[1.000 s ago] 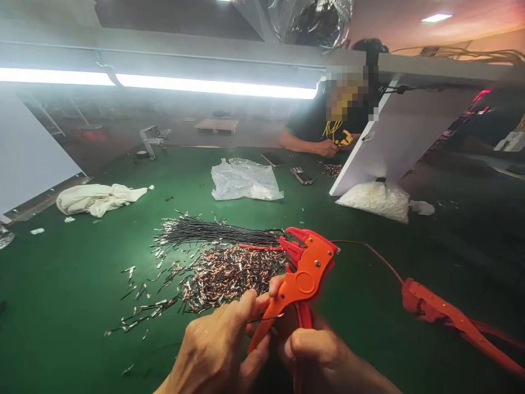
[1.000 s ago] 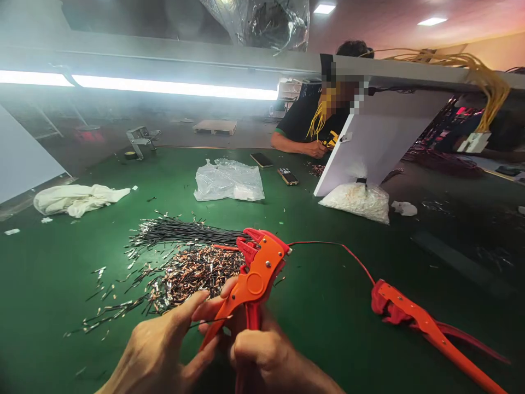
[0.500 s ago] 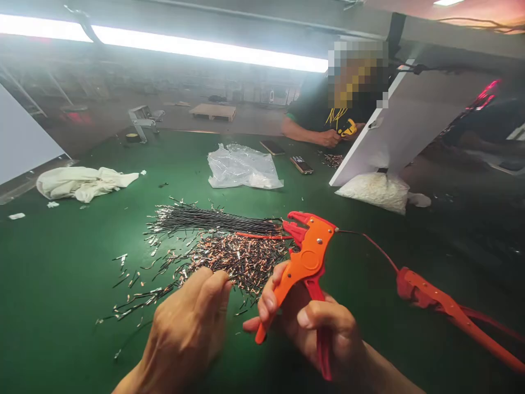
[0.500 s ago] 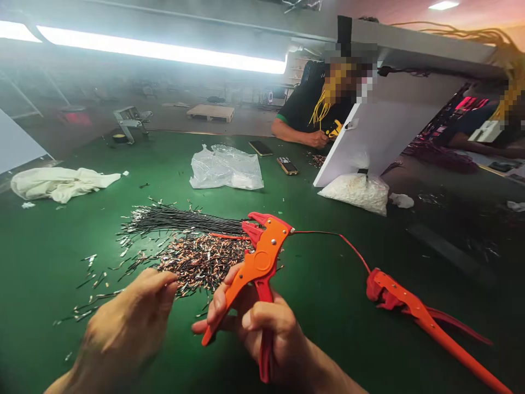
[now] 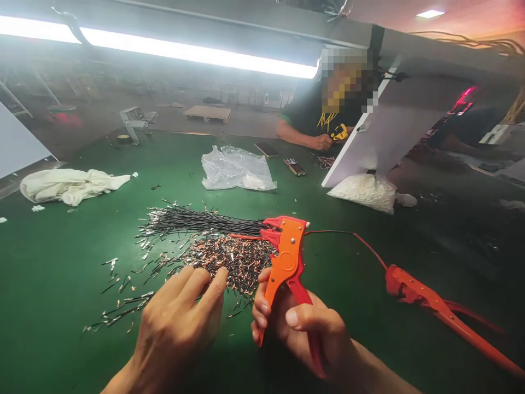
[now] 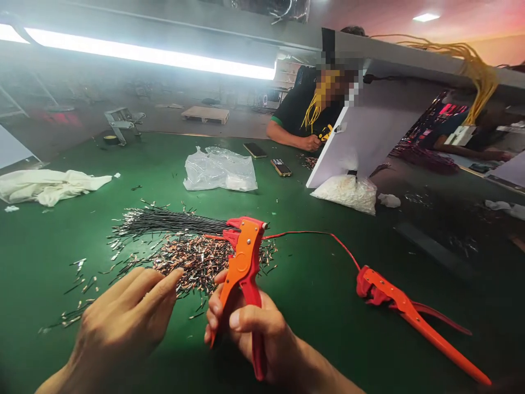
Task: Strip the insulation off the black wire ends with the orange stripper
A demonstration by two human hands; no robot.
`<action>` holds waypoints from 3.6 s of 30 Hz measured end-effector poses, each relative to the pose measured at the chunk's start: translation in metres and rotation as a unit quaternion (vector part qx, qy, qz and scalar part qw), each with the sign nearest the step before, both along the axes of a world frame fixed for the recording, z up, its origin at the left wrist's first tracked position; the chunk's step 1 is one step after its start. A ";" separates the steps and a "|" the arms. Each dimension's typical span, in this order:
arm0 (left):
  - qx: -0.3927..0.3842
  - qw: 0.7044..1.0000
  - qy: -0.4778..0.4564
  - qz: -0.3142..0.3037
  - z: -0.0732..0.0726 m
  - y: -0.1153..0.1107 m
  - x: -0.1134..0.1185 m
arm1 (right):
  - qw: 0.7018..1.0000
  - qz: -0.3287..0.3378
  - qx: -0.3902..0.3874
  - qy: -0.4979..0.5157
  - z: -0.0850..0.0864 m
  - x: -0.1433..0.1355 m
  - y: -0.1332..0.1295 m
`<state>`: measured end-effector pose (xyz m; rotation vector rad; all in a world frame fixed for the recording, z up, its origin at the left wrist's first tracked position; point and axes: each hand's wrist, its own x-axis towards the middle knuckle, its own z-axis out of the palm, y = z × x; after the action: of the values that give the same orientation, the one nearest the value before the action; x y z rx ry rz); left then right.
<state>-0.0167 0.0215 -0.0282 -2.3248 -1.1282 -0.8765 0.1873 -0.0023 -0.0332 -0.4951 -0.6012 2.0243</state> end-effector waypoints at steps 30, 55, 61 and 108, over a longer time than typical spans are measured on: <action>0.008 0.999 -0.041 -0.023 0.006 -0.009 0.003 | 0.984 0.072 0.116 -0.115 -0.008 -0.002 -0.008; 0.019 0.999 -0.032 -0.031 0.007 -0.017 0.011 | 0.989 0.034 0.017 -0.143 -0.019 -0.010 -0.011; 0.023 0.999 -0.025 -0.025 0.008 -0.017 0.013 | 0.988 0.018 0.001 -0.151 -0.020 -0.011 -0.015; 0.001 0.994 0.035 -0.108 -0.008 -0.010 -0.004 | 0.983 -0.034 0.026 -0.180 -0.015 -0.011 0.002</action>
<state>-0.0202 0.0111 -0.0362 -2.4888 -0.8589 -0.8614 0.1766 -0.0004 -0.0485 -0.8493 -0.8415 1.8612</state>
